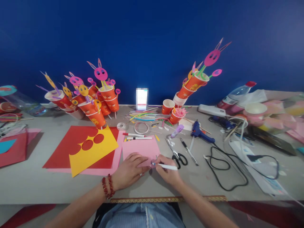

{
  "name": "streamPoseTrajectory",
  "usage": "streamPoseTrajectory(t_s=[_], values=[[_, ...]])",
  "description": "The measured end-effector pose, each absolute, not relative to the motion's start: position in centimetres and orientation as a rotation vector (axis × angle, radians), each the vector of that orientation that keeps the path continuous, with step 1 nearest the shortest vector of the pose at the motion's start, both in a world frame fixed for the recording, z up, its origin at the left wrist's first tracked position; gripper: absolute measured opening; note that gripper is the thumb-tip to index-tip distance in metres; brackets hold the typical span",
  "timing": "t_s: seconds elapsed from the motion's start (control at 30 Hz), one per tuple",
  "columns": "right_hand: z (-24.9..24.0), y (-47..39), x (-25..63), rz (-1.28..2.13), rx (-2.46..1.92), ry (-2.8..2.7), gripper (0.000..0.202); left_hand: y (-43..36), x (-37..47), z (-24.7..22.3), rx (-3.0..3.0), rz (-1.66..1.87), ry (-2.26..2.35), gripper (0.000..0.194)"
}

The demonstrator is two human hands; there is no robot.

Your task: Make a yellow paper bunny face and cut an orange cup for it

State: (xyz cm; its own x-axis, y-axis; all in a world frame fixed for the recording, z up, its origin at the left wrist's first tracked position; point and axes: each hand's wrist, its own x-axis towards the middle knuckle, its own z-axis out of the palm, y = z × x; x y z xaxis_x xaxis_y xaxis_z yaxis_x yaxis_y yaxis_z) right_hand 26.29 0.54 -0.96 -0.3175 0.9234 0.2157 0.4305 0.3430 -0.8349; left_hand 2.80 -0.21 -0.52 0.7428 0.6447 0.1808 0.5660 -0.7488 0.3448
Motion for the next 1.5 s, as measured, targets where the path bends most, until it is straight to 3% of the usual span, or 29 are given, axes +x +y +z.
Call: streamPoseTrajectory(t_s=[1.5], values=[[-1.28,0.63,26.41,0.874,-1.144,-1.923,0.011,-0.11,2.79,-0.56,2.682,0.448,0.919,0.037]])
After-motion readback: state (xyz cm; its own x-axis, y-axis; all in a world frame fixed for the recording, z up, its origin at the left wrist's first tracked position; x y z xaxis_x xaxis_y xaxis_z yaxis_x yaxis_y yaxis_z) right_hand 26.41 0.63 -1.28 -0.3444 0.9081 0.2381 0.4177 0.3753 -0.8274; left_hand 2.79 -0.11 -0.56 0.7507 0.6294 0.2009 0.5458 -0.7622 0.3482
